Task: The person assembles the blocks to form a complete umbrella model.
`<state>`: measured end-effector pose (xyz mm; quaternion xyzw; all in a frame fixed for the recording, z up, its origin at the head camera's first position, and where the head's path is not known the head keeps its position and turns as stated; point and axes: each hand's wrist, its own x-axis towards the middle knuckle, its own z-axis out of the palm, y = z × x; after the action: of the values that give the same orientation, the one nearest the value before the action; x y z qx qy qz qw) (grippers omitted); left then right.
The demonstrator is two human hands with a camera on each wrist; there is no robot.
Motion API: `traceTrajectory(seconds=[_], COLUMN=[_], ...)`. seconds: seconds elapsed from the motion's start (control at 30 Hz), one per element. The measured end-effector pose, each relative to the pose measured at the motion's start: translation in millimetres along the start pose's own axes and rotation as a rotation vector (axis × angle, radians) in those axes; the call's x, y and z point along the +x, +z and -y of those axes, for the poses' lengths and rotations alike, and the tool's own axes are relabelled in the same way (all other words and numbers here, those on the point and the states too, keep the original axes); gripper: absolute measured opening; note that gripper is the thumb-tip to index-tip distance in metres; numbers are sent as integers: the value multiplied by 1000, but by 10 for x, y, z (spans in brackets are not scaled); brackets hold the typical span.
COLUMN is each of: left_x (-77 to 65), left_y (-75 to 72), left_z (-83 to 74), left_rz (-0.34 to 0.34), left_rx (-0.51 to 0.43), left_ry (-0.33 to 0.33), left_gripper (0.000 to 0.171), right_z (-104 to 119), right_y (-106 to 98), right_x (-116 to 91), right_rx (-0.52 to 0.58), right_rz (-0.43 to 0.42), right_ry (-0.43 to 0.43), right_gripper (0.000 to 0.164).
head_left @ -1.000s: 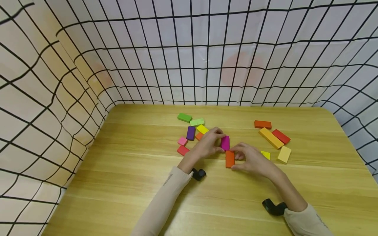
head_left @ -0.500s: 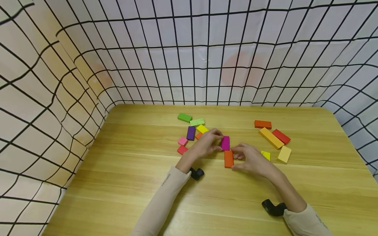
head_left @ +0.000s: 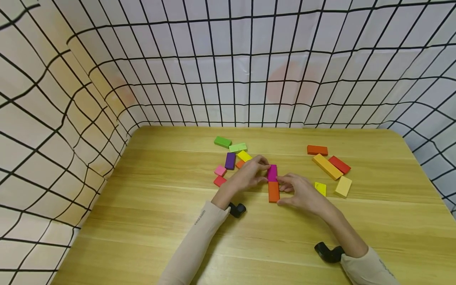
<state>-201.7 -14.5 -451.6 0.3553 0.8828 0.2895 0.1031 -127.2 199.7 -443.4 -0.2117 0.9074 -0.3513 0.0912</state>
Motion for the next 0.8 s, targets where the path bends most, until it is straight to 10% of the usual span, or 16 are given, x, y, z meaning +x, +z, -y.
traceTrajectory(seconds=[0.8], left_x=[-19], left_y=[-10], left_z=[9], left_rz=[25], left_rx=[6], left_ry=[20], left_gripper=[48], right_z=[4], right_y=[18], right_x=[5], right_rx=[-12], right_rz=[-2], right_ry=[25], right_gripper=[63])
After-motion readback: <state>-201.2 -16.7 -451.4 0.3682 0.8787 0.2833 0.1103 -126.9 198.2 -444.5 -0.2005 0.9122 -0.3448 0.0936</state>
